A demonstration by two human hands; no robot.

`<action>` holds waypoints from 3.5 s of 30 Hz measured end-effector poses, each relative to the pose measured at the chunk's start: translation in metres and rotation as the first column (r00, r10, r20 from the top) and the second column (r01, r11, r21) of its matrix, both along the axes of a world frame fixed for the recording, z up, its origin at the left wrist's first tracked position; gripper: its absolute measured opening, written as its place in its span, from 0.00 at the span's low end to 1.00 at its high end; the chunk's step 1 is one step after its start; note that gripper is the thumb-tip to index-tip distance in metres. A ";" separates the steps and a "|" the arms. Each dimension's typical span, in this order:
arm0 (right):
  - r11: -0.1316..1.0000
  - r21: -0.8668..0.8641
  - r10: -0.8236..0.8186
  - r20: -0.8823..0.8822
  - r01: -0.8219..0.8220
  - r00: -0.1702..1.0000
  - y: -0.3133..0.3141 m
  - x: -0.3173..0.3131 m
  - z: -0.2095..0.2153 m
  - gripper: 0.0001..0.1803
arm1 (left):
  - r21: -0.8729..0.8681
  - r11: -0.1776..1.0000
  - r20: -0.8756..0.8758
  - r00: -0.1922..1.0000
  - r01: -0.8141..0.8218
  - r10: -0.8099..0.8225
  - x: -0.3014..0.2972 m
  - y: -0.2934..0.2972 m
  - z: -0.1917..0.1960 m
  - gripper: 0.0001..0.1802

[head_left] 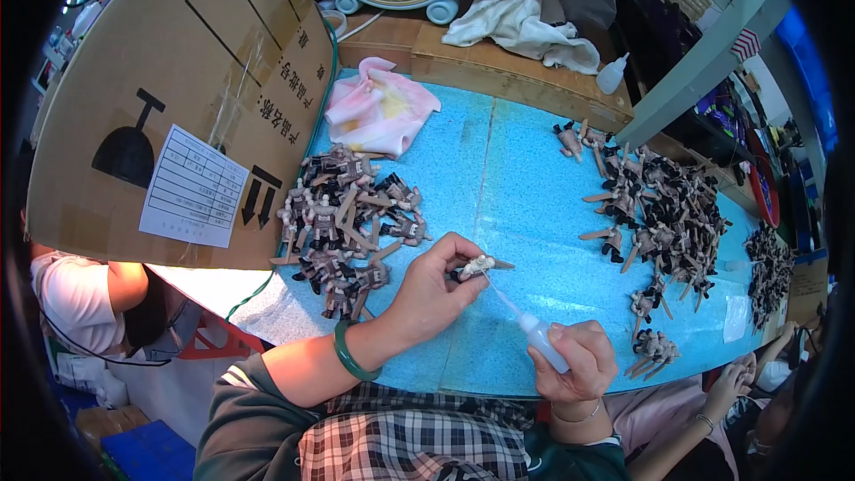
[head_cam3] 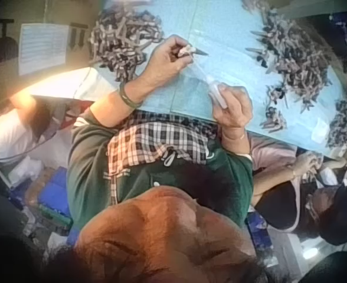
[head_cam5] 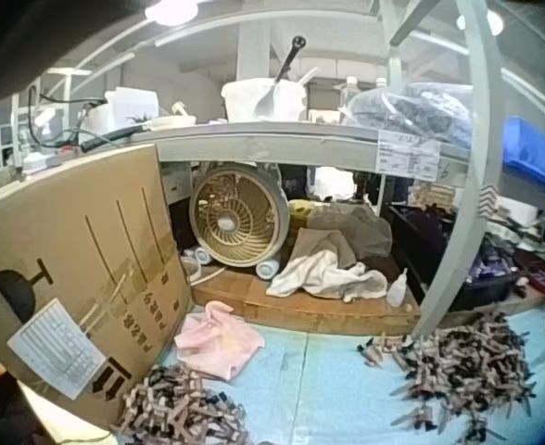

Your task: The person assembles toy figurines by picking up parts from the table and a heated box, applying glue with a squeeze bottle, attaching the pieces together by hand, and wiping them with a cloth.

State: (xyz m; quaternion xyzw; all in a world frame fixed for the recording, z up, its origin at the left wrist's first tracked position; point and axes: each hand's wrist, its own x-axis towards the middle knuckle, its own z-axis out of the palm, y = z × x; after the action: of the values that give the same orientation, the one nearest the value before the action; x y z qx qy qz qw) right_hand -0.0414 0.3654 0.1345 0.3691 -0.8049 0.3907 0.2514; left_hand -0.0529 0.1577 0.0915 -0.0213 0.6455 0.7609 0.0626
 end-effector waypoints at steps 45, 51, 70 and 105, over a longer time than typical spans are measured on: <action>1.000 -0.004 -0.029 0.027 0.029 0.999 -0.001 -0.002 -0.001 0.16 | 0.064 0.997 -0.017 0.999 -0.031 0.032 0.002 0.003 0.001 0.13; 0.999 0.002 -0.049 0.013 0.049 0.999 -0.001 0.001 0.003 0.16 | 0.040 0.997 -0.041 0.997 -0.071 0.073 0.001 0.005 0.002 0.13; 1.000 0.028 -0.014 0.017 0.014 1.000 -0.001 0.000 0.002 0.20 | -0.212 0.973 -0.126 0.990 -0.090 0.064 0.003 0.003 0.008 0.14; 0.954 0.041 -0.299 0.184 0.297 0.936 -0.058 -0.084 -0.032 0.30 | 0.320 0.940 -0.143 0.975 -0.119 0.172 0.115 -0.061 0.057 0.10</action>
State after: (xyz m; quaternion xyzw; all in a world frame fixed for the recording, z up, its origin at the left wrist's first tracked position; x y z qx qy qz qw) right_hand -0.1253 0.3077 0.1025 0.2061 -0.8741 0.3762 0.2281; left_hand 0.0620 0.0968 0.1481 0.0056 0.5177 0.8543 -0.0464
